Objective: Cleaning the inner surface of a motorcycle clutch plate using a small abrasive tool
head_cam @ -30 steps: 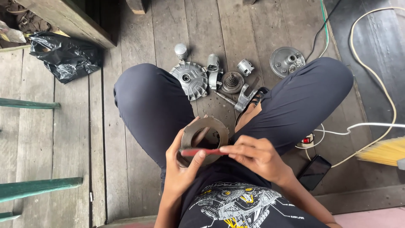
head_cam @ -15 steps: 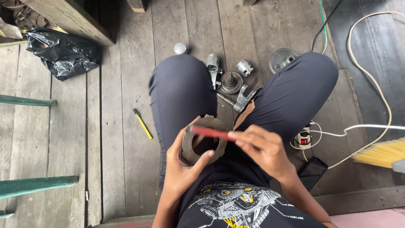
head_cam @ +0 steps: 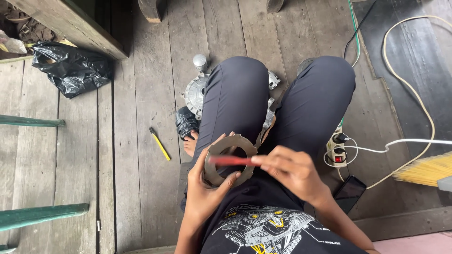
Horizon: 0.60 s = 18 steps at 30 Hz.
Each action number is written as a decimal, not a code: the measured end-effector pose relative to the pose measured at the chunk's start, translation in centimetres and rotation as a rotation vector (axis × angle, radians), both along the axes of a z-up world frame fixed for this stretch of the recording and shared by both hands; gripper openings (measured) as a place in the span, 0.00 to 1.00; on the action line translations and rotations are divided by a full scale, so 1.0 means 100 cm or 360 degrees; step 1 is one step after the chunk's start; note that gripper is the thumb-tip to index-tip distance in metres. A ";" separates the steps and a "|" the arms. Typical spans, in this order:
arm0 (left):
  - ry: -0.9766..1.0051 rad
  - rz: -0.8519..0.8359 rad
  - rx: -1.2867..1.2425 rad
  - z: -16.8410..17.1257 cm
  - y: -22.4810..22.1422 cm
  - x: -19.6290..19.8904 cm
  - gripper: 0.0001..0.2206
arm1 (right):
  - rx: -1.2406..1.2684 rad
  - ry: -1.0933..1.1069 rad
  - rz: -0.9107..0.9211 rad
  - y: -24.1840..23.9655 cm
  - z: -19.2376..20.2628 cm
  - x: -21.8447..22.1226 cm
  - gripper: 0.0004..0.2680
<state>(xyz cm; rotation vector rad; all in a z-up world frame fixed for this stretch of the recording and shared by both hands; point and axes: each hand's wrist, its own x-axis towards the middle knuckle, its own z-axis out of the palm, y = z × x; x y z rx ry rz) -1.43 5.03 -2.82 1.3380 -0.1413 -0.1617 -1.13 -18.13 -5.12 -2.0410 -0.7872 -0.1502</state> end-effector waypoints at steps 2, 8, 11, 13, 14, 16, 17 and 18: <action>-0.0070 0.0053 0.0149 -0.002 0.001 0.000 0.30 | 0.0011 -0.0153 -0.0351 -0.003 0.003 0.005 0.09; -0.0042 0.0016 -0.0096 0.001 0.000 0.000 0.30 | 0.0071 -0.0019 0.0029 0.013 -0.006 -0.008 0.10; -0.0076 0.0156 0.0205 -0.001 0.005 -0.001 0.31 | 0.0070 0.0001 -0.0143 0.013 0.002 -0.001 0.10; -0.0044 0.0162 0.0136 -0.003 0.006 -0.003 0.31 | 0.0103 -0.0078 -0.0296 0.009 0.001 0.004 0.09; -0.0015 0.0171 0.0065 -0.005 0.006 -0.004 0.30 | 0.0134 -0.0160 -0.0448 0.008 0.001 0.007 0.09; -0.0097 0.0198 0.0220 -0.009 0.006 -0.001 0.29 | 0.0105 -0.0077 -0.0311 0.011 0.003 0.001 0.09; -0.0183 0.0219 0.0383 -0.011 0.007 0.000 0.27 | 0.0084 0.0003 -0.0181 0.014 0.004 -0.001 0.09; -0.0183 0.0220 0.0384 -0.009 0.007 -0.001 0.27 | 0.0084 0.0003 -0.0180 0.016 0.001 -0.002 0.09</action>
